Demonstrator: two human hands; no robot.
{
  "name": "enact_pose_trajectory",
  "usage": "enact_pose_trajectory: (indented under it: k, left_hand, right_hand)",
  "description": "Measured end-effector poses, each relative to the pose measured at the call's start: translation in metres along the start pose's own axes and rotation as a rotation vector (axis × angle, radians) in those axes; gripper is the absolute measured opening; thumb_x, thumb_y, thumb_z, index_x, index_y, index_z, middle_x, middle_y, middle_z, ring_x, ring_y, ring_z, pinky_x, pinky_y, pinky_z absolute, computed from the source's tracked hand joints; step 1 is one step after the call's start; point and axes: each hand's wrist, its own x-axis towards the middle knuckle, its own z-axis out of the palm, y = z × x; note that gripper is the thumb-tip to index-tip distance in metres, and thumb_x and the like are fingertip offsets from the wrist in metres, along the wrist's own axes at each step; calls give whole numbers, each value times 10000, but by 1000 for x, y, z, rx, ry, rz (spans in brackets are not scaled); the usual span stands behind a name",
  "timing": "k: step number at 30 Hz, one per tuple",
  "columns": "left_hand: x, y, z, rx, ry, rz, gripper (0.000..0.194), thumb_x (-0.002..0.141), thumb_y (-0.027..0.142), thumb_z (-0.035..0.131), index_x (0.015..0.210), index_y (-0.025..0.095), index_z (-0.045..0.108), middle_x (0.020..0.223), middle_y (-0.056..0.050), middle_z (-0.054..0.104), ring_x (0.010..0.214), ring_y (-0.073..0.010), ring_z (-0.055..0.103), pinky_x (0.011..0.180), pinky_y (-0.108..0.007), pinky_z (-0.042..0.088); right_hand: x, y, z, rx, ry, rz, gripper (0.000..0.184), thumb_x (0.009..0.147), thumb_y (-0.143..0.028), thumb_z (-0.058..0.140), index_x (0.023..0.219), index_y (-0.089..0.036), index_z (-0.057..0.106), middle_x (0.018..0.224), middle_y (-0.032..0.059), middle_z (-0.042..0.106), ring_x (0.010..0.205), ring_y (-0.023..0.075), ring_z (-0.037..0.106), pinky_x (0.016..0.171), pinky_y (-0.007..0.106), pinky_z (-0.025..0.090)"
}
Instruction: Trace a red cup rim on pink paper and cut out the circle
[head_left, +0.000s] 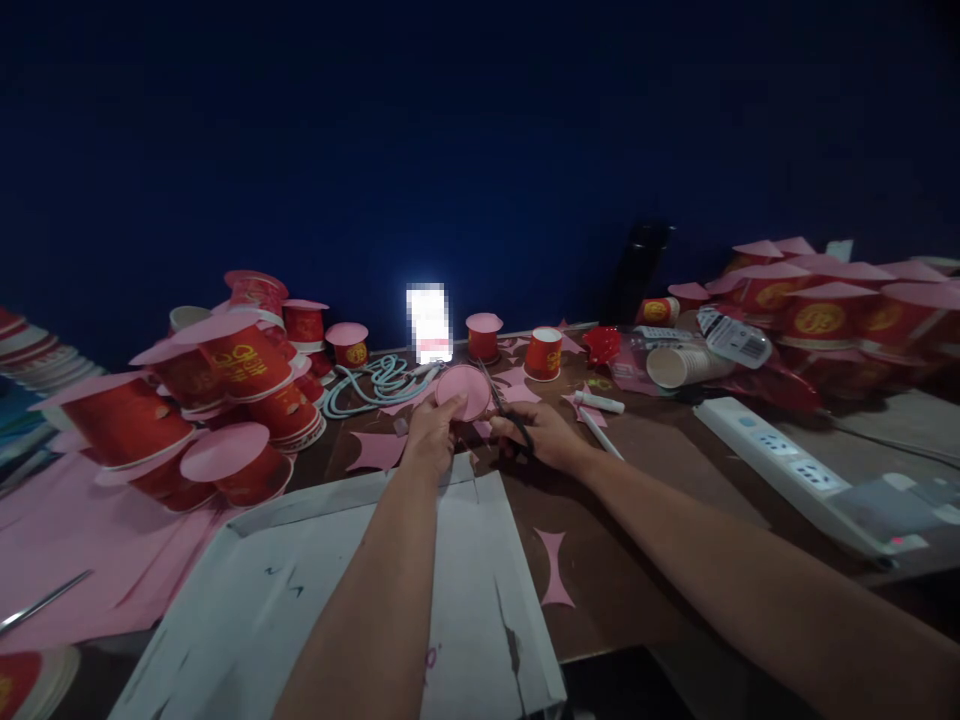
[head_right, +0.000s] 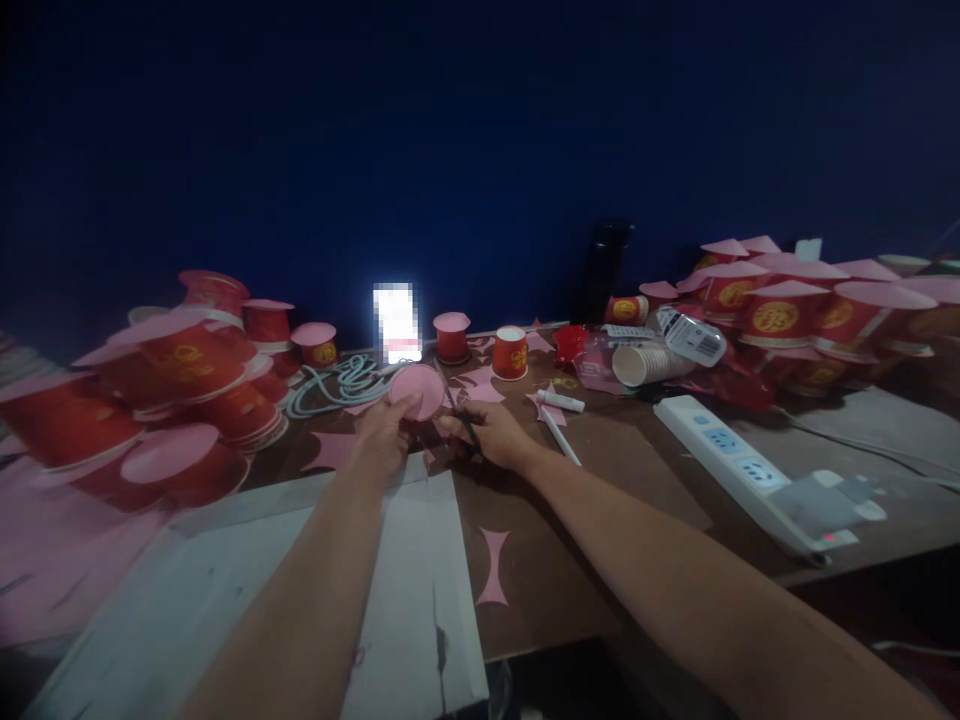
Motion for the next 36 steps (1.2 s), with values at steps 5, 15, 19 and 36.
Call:
enact_pose_trajectory:
  k: [5,15,19,36]
  left_hand:
    - [-1,0,-1,43,18,-14,426,573,258,787,946,118,638,766,-80,708,608,-202,662,579,-330,553]
    - [0,-1,-1,14,27,-7,426,583,249,777,966,117,647,799,-86,712,639,-207,670,585,-326,551]
    - [-2,1,1,17,14,-11,388,590,259,772,926,111,647,754,-78,705,610,-203,662,562,-316,544]
    - [-2,1,0,-4,12,-19,401,598,242,771,960,123,644,737,-69,697,669,-215,676,637,-337,558]
  right_hand:
    - [1,3,-1,-13,-9,-15,419,730,-554,669,861,-159,627,571,-14,593,450,93,508,399,195,371]
    - [0,0,0,-8,-7,-10,437,740,-548,661,913,-147,632,584,-20,580,449,83,500,384,184,369]
    - [-1,0,0,-11,-8,-21,410,739,-527,668,888,-146,638,582,-19,581,463,87,510,395,186,382]
    - [2,6,-1,13,-5,-13,448,715,-525,696,957,-150,656,592,-19,581,467,90,512,391,185,379]
